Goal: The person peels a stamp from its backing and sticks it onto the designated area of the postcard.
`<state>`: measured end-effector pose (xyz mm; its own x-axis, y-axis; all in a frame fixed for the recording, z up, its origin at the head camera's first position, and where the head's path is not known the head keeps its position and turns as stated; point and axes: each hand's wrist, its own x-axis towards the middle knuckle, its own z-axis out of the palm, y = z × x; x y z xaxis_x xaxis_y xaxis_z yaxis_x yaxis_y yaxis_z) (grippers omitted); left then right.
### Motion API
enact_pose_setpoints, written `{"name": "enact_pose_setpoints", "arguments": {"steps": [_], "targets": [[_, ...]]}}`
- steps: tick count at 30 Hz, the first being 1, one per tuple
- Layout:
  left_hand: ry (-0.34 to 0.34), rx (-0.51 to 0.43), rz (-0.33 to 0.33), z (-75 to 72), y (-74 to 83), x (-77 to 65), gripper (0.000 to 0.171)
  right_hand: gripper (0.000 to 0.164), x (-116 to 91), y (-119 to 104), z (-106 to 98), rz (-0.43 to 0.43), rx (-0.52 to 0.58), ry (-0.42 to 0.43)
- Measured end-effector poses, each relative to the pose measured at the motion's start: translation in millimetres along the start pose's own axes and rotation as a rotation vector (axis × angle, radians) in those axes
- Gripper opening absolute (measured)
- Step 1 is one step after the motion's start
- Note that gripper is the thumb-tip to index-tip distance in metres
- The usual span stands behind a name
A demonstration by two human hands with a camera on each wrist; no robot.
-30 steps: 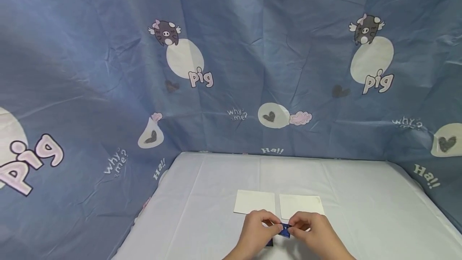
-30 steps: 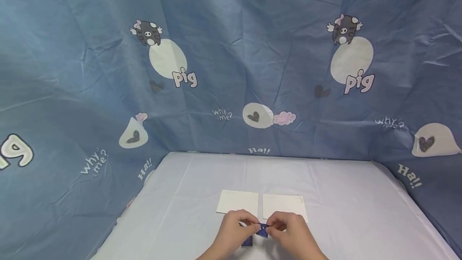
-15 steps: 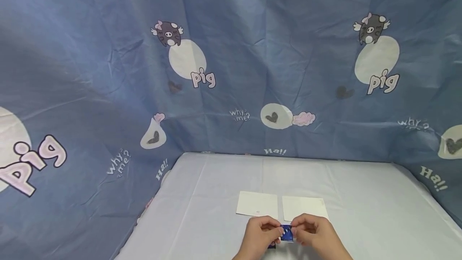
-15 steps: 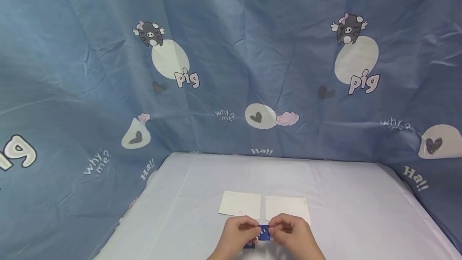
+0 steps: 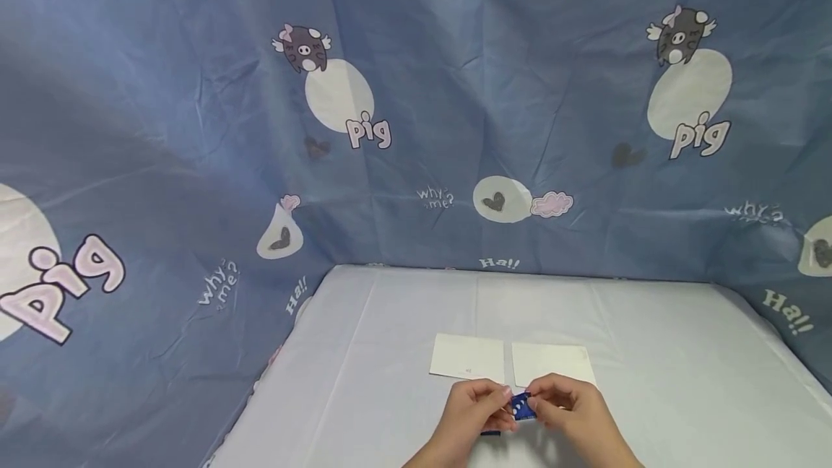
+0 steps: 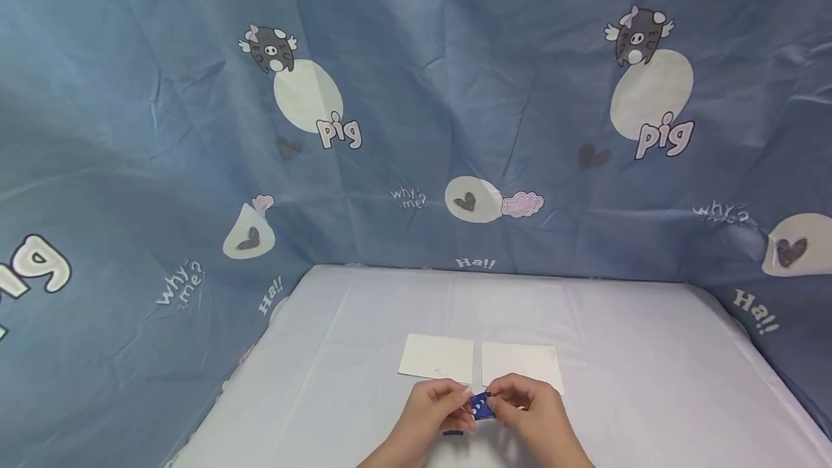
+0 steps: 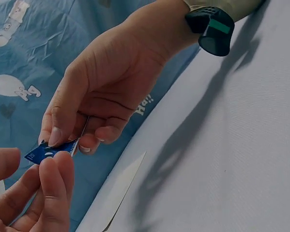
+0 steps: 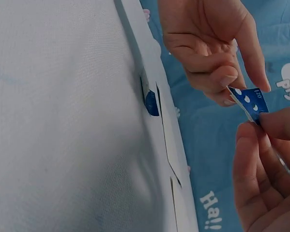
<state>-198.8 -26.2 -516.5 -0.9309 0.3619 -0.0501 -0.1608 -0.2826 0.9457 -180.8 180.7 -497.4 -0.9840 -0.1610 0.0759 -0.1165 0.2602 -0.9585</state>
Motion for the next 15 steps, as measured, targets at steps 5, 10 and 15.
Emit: {"name": "enact_pose_setpoints", "arguments": {"steps": [5,10,15], "targets": [[-0.011,-0.023,-0.01,-0.6,1.5,1.4,0.019,0.015,0.4,-0.7,0.5,-0.026,-0.009,0.031],[-0.038,-0.027,0.0,0.8,4.0,-1.5,0.024,0.012,-1.0,-1.1,2.4,-0.069,-0.068,0.092],[-0.054,0.005,0.013,2.8,7.2,-4.2,0.022,0.015,-2.3,-2.4,6.7,-0.094,-0.146,0.174]]}}
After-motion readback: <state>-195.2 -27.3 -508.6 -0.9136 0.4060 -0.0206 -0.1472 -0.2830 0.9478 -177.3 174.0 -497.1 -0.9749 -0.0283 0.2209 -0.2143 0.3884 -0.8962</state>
